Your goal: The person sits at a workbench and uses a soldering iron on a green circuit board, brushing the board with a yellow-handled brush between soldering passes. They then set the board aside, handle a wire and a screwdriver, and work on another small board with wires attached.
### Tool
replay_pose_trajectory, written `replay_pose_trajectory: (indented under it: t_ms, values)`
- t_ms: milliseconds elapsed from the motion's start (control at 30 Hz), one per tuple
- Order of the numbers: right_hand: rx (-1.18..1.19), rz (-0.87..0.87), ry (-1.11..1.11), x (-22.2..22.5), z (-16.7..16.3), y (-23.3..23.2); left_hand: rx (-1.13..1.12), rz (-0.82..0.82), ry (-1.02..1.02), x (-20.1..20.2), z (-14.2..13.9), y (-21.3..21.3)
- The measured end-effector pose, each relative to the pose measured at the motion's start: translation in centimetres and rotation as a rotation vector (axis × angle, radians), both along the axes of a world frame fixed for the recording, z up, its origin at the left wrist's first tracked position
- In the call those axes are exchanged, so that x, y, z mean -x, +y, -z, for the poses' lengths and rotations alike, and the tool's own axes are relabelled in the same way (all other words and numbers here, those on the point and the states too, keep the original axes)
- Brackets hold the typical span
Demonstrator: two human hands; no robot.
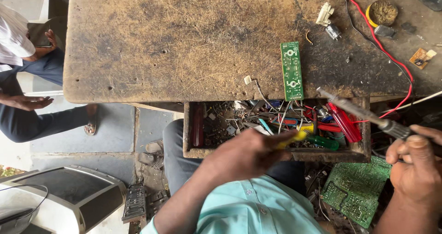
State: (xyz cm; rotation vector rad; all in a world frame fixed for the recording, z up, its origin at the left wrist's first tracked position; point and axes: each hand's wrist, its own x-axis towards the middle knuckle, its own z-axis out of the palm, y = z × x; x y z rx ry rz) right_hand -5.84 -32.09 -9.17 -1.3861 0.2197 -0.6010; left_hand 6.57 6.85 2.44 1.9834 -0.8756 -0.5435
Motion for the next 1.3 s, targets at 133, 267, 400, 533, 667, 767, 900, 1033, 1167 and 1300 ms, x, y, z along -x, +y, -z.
replay_pose_trajectory:
  t_ms: [133, 267, 400, 533, 667, 767, 900, 1033, 1167, 1300]
  values:
    - [0.057, -0.054, 0.033, -1.1, -2.5, 1.9, 0.329, -0.397, 0.550, 0.2, 2.5, -0.1]
    - [0.160, -0.090, 0.055, -2.4, -4.0, 3.1, 0.687, -0.501, 0.700, 0.5, 4.7, -1.7]
    - [0.204, -0.088, 0.081, -2.9, -4.3, 3.6, 0.687, -0.520, 0.809, 0.0, 5.2, -2.1]
    - [0.219, -0.082, 0.097, -2.8, -3.9, 3.3, 0.650, -0.505, 0.827, -1.0, 4.7, -2.4]
    - [0.195, -0.081, 0.102, -2.8, -3.3, 2.6, 0.598, -0.500, 0.804, -1.4, 4.3, -2.7]
    - [0.202, -0.084, 0.119, -2.9, -3.0, 2.2, 0.563, -0.501, 0.821, -1.6, 4.2, -2.7]
    - [0.215, -0.092, 0.102, -2.8, -2.7, 1.9, 0.582, -0.485, 0.828, -1.6, 4.2, -2.9]
    - [0.254, -0.098, 0.091, -2.7, -2.6, 1.8, 0.616, -0.484, 0.811, -1.5, 4.6, -3.3]
    - [0.220, -0.101, 0.107, -2.6, -2.5, 1.8, 0.605, -0.489, 0.816, -1.5, 5.0, -3.5]
    - [0.200, -0.102, 0.099, -2.7, -2.4, 2.0, 0.612, -0.486, 0.823, -1.5, 5.1, -3.5]
